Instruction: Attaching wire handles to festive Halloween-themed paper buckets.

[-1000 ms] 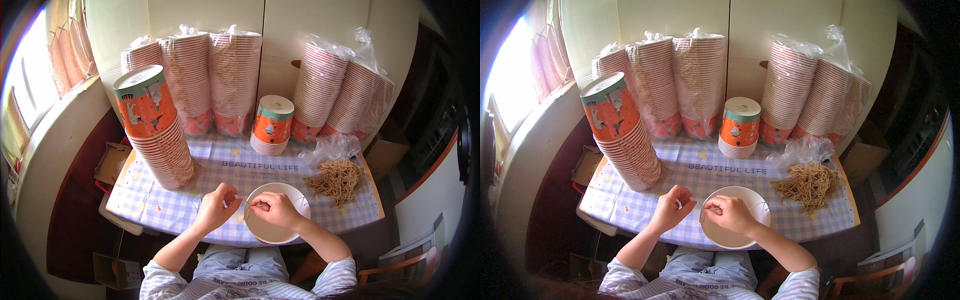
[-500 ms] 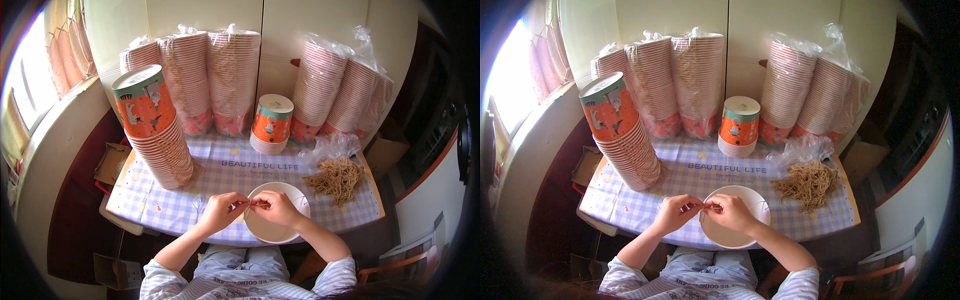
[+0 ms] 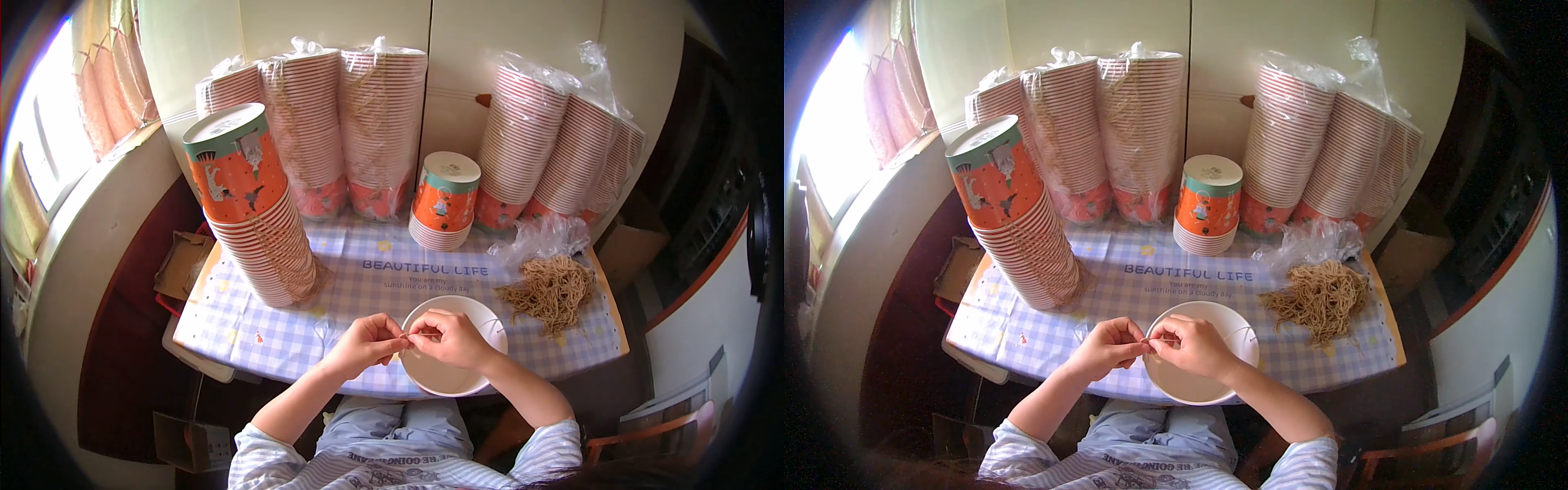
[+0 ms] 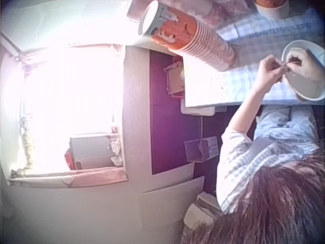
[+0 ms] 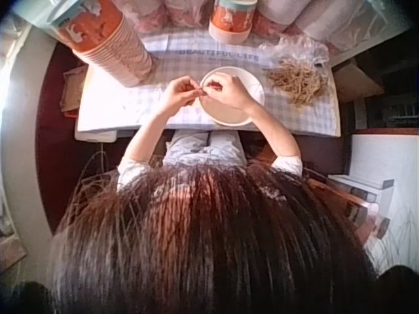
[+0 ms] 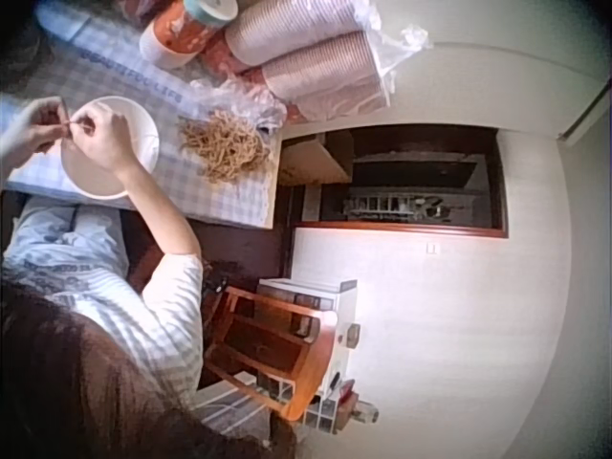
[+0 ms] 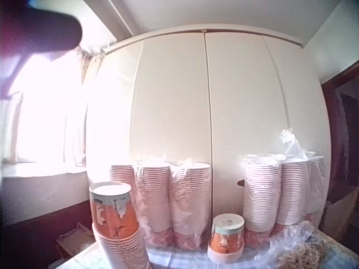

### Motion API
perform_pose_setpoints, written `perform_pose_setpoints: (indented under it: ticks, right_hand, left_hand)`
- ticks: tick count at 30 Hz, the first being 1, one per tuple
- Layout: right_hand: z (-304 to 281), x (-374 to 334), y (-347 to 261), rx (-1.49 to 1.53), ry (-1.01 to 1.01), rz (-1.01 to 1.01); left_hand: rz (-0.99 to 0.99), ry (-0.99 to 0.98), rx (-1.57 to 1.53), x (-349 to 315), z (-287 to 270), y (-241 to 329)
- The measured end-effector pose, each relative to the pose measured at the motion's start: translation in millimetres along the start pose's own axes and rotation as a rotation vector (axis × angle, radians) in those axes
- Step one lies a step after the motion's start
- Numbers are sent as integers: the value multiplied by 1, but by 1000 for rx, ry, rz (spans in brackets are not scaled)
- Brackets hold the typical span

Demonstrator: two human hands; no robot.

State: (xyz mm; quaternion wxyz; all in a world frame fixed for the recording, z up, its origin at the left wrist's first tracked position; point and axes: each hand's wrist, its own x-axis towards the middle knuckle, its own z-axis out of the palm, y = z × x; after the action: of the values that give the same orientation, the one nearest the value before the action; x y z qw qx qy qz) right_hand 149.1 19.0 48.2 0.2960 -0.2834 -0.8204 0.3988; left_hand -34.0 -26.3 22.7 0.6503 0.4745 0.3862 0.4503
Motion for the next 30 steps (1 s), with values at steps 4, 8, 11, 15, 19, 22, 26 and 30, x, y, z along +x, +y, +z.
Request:
perform_pose_setpoints:
  ticks: [4,8,11,15,19,22,26,30]
  right_hand:
    - [-3,0,-8,-26,0,-12]
    - [-4,-1,-7,-68,-37,-140]
    - [-3,-1,-10,-89,-57,-160]
    - [-2,-1,-8,-122,-16,-156]
    - [-1,0,-4,-99,0,-99]
    - [-3,0,-7,-105,-27,-22]
    - [0,0,-4,15,35,35]
    - [2,1,6,108,-12,4]
  left_hand:
    - [-13,24,-96,2,-2,-3]
    - [-16,-1,-216,2,-6,-7]
    - [-24,-7,-244,2,-7,-8]
    - [-3,3,-186,1,-4,-9]
    - [68,64,3,-3,3,-5]
    - [143,103,170,-5,5,-6]
    - [220,126,235,-5,6,-10]
    - [256,163,333,-6,7,-11]
